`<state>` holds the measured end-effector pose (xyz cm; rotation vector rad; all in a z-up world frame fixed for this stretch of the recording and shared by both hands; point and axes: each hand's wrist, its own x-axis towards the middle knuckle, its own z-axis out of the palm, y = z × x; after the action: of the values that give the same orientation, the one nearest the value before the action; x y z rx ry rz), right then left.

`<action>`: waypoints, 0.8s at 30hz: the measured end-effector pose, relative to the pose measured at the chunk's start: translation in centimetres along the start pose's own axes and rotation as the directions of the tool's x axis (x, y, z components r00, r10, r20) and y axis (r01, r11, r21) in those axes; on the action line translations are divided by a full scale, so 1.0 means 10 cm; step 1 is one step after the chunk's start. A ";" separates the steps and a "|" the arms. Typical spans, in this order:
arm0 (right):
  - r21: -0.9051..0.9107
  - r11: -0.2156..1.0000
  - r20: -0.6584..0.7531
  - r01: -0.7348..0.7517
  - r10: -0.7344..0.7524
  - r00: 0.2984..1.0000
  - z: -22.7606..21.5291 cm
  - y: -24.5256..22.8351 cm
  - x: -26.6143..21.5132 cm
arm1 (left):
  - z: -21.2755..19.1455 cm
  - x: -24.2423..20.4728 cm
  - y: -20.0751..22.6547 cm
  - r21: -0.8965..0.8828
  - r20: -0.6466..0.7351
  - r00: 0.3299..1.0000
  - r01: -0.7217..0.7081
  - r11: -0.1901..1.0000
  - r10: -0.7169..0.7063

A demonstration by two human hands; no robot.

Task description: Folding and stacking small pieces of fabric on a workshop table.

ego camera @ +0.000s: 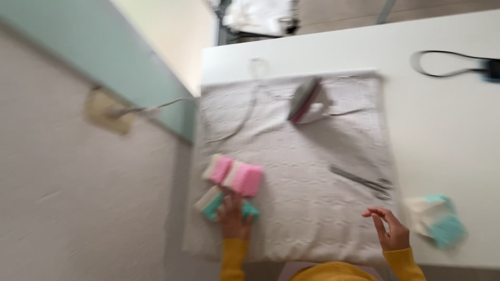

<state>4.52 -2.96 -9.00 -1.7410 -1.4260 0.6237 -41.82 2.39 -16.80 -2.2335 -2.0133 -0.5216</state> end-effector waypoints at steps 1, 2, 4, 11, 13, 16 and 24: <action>-0.023 0.999 -0.023 -0.029 0.029 0.999 -0.19 0.09 -0.08 | -0.13 0.01 0.05 -0.028 0.018 0.999 -0.027 0.999 0.028; -0.154 0.988 -0.118 -0.013 -0.005 0.993 -0.37 0.20 -0.15 | -0.23 0.04 0.09 -0.042 -0.020 1.000 -0.020 0.999 0.019; -0.310 0.950 -0.221 -0.040 -0.031 0.975 -0.79 0.41 -0.29 | -0.45 0.14 0.37 -0.085 -0.041 0.999 -0.035 0.996 0.032; -0.549 0.836 -0.172 0.003 -0.117 0.978 -1.41 1.05 -0.31 | -0.87 0.28 1.87 -0.311 -0.203 0.977 -0.133 0.941 0.071; -0.587 0.803 -0.055 0.102 -0.165 0.985 -1.36 1.08 -0.30 | -0.75 0.35 2.46 -0.439 -0.219 0.970 -0.194 0.877 0.105; -0.540 0.840 -0.024 0.050 -0.075 0.997 -1.29 1.12 -0.29 | -0.55 0.44 3.29 -0.598 -0.264 0.954 -0.277 0.752 0.141; -0.337 0.941 0.156 0.026 0.028 0.987 -1.61 1.78 -0.24 | -0.46 0.06 4.02 -0.917 -0.024 0.936 -0.160 0.365 0.351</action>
<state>26.77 -10.57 -14.56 -1.9923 -1.7241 0.5513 -3.31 -3.51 -5.93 -3.1805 -1.4533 -1.8246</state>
